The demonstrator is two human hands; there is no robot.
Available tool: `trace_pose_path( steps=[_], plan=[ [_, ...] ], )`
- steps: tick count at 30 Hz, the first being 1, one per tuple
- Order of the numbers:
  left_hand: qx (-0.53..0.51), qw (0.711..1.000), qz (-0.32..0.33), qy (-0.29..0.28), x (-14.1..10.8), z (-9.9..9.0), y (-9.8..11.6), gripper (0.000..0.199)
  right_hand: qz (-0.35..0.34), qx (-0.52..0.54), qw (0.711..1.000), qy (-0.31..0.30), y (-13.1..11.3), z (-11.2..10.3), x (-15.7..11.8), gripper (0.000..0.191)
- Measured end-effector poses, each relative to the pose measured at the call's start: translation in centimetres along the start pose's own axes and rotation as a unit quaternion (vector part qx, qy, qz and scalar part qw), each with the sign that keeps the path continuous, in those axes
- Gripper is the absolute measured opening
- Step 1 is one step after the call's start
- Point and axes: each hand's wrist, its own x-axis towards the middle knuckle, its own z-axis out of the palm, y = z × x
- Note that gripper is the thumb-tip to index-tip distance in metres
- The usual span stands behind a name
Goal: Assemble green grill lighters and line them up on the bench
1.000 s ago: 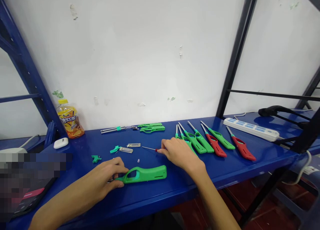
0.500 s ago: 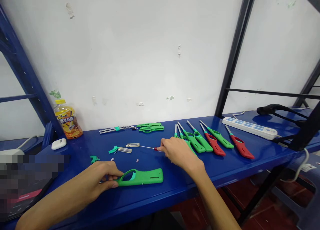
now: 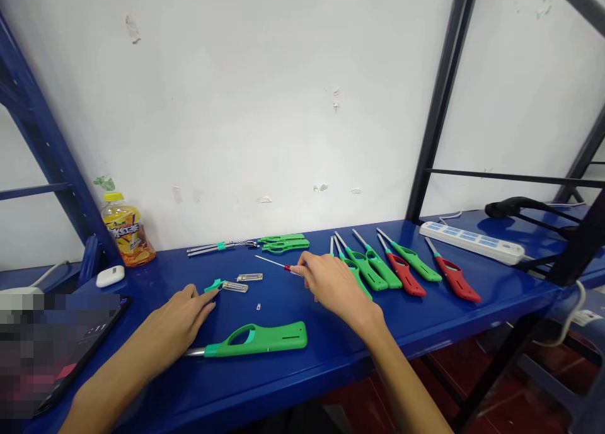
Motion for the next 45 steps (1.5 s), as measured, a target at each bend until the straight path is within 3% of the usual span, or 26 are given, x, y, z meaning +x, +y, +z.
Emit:
trace_pose_path(
  steps=[12, 20, 36, 45],
  plan=[
    [-0.023, 1.0, 0.014, 0.003, -0.2, -0.7, 0.4, 0.043, 0.007, 0.0, 1.0, 0.0, -0.3, 0.2, 0.1, 0.03],
    [-0.066, 0.998, 0.007, 0.008, -0.1, -1.0, 0.0, 0.03, 0.01, 0.001, 1.0, 0.001, 0.1, 0.3, 0.3, 0.03],
    [-0.109, 0.993, 0.046, -0.027, 0.1, -1.0, 0.6, 0.02, 0.001, -0.008, 1.0, 0.004, 0.2, 0.4, 0.2, 0.029],
    [-0.145, 0.986, 0.086, 0.009, 0.0, -0.2, -0.3, 0.026, -0.005, -0.004, 1.0, 0.029, 0.3, -0.4, -0.1, 0.031]
  ],
)
